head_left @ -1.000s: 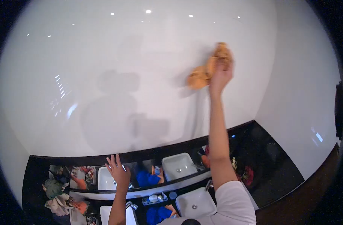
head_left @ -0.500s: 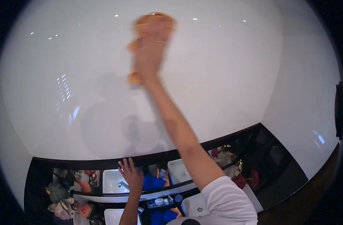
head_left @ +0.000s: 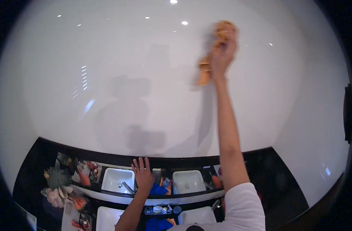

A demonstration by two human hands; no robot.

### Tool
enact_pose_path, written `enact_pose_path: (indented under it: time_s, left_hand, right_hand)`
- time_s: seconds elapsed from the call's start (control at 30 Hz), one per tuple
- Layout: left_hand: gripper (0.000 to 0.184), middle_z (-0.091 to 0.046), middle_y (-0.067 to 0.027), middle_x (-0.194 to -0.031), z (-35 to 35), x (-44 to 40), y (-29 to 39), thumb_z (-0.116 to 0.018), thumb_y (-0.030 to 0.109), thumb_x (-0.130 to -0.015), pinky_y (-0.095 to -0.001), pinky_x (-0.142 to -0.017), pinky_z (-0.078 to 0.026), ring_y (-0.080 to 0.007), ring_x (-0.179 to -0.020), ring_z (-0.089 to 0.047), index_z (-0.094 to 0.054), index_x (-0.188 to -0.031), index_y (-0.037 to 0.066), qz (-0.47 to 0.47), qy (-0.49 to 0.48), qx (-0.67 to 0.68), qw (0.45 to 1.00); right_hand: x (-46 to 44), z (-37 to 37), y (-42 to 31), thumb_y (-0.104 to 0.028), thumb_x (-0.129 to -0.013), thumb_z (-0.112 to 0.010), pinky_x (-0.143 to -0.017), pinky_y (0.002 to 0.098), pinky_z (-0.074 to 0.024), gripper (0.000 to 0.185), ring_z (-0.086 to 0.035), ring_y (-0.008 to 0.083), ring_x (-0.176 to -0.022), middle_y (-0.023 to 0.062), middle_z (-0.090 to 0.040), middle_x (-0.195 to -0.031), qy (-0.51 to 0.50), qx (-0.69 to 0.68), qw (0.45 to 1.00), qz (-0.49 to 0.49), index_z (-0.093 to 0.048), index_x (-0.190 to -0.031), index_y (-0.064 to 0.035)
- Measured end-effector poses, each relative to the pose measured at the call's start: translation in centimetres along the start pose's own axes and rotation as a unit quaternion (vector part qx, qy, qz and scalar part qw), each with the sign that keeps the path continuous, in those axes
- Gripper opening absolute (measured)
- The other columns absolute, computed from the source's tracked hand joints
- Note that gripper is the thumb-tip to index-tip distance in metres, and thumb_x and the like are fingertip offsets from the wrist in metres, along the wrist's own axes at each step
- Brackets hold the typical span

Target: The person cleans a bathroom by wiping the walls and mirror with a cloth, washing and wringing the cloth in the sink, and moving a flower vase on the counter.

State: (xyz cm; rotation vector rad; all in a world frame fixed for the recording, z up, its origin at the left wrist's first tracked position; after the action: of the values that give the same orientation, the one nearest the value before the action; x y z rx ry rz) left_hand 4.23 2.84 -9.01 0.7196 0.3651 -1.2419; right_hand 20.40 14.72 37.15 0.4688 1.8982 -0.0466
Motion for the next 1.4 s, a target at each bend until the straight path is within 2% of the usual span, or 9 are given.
enact_pose_path:
  time_s: [0.23,0.4,0.67,0.7,0.77,0.83,0.97,1.07,1.4]
  left_hand:
    - [0.072,-0.032,-0.0197,-0.135,1.0,0.0,0.2,-0.062,0.021,-0.069,-0.0564,-0.105,-0.014,-0.0441,-0.128,-0.023,-0.033,-0.133,0.006,-0.004,-0.026,-0.026,0.999]
    - [0.074,-0.029,-0.0173,-0.138,2.7,0.1,-0.3,-0.061,0.019,-0.068,-0.0602,-0.102,-0.014,-0.0376,-0.129,-0.024,-0.031,-0.134,0.009,0.02,-0.035,0.037,0.999]
    - [0.066,-0.034,-0.0248,-0.131,4.2,2.9,-7.9,-0.056,0.008,-0.068,-0.0468,-0.102,-0.024,-0.0403,-0.122,-0.032,-0.033,-0.13,0.0,0.151,0.127,0.274,0.941]
    - [0.062,-0.034,-0.0244,-0.13,5.8,3.4,-8.5,-0.054,0.005,-0.069,-0.0458,-0.102,-0.025,-0.0396,-0.12,-0.033,-0.035,-0.127,-0.001,0.178,0.13,0.281,0.934]
    - [0.058,-0.034,-0.0236,-0.129,6.6,5.1,-10.5,-0.053,0.004,-0.069,-0.045,-0.102,-0.025,-0.0392,-0.12,-0.033,-0.037,-0.125,-0.001,0.18,0.146,0.276,0.933]
    - [0.056,-0.034,-0.0229,-0.129,6.9,6.5,-12.2,-0.053,0.003,-0.07,-0.0445,-0.103,-0.025,-0.0391,-0.12,-0.033,-0.039,-0.123,0.0,0.174,0.13,0.262,0.94]
    - [0.047,-0.036,-0.0218,-0.127,5.2,10.6,-15.0,-0.054,0.003,-0.069,-0.0446,-0.1,-0.028,-0.0378,-0.119,-0.035,-0.047,-0.116,0.002,0.205,0.069,0.248,0.944]
    - [0.04,-0.04,-0.0182,-0.125,3.9,14.1,-15.7,-0.054,0.006,-0.07,-0.0524,-0.096,-0.029,-0.0363,-0.116,-0.039,-0.053,-0.11,0.007,0.249,0.039,0.242,0.937]
    - [0.031,-0.059,-0.012,-0.104,-1.6,21.3,-10.5,-0.056,0.01,-0.071,-0.0446,-0.089,-0.04,-0.0291,-0.098,-0.056,-0.062,-0.101,0.008,0.283,-0.118,0.24,0.921]
  right_hand:
    - [-3.0,-8.6,-2.1,-0.01,-0.067,-0.059,-0.099,0.0403,-0.0301,0.049,-0.047,0.0326,-0.109,0.0131,-0.055,-0.112,-0.078,0.079,0.969,0.219,-0.051,-0.115,-0.0064]
    - [0.8,-17.7,-13.1,-0.026,-0.091,-0.037,-0.097,0.0396,-0.0326,0.035,-0.041,0.0336,-0.116,0.0172,-0.049,-0.12,-0.33,-0.141,0.933,-0.018,-0.049,-0.116,-0.0037]
    - [30.2,-11.1,-20.6,-0.01,-0.08,-0.046,-0.104,0.0395,-0.0299,0.045,-0.037,0.0251,-0.124,0.0133,-0.042,-0.131,-0.513,0.0,0.783,0.352,-0.045,-0.125,-0.0109]
    - [32.6,-9.7,-20.3,-0.011,-0.08,-0.047,-0.1,0.0394,-0.0355,0.041,-0.042,0.0211,-0.12,0.0092,-0.047,-0.127,-0.568,-0.307,0.753,0.123,-0.05,-0.121,-0.0122]
    - [33.4,-7.8,-21.6,-0.009,-0.076,-0.054,-0.094,0.0392,-0.0407,0.045,-0.048,0.0223,-0.114,0.0077,-0.048,-0.125,-0.487,-0.199,0.789,0.316,-0.05,-0.121,-0.012]
    - [30.3,-7.7,-21.5,-0.006,-0.07,-0.06,-0.09,0.0389,-0.0439,0.052,-0.052,0.0253,-0.107,0.0083,-0.048,-0.124,-0.749,-0.209,0.623,-0.086,-0.05,-0.121,-0.0113]
    - [18.8,-4.1,-14.4,-0.023,-0.081,-0.062,-0.088,0.0305,-0.0435,0.042,-0.053,0.0183,-0.102,0.009,-0.054,-0.111,-0.354,-0.219,0.819,-0.395,-0.047,-0.117,-0.0047]
    - [7.2,0.0,-7.9,-0.004,-0.088,-0.048,-0.089,0.0324,-0.0414,0.019,-0.052,0.02,-0.1,0.0081,-0.055,-0.106,-0.122,-0.045,0.991,-0.041,-0.056,-0.105,-0.0037]
    - [24.8,-5.6,-13.0,-0.002,-0.065,-0.059,-0.103,0.0455,-0.0243,0.066,-0.036,0.0308,-0.122,0.0069,-0.039,-0.135,-0.388,0.107,0.893,0.201,-0.047,-0.127,-0.0204]
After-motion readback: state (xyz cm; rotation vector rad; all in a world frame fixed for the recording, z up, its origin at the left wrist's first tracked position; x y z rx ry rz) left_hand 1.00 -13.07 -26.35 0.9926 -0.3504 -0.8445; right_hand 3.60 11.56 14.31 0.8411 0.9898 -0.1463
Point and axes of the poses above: each hand's wrist, its own x-axis away from the middle knuckle, its own z-axis out of the back of the hand, y = z × x, the point moved 3 cm from there along -x, towards the middle knuckle
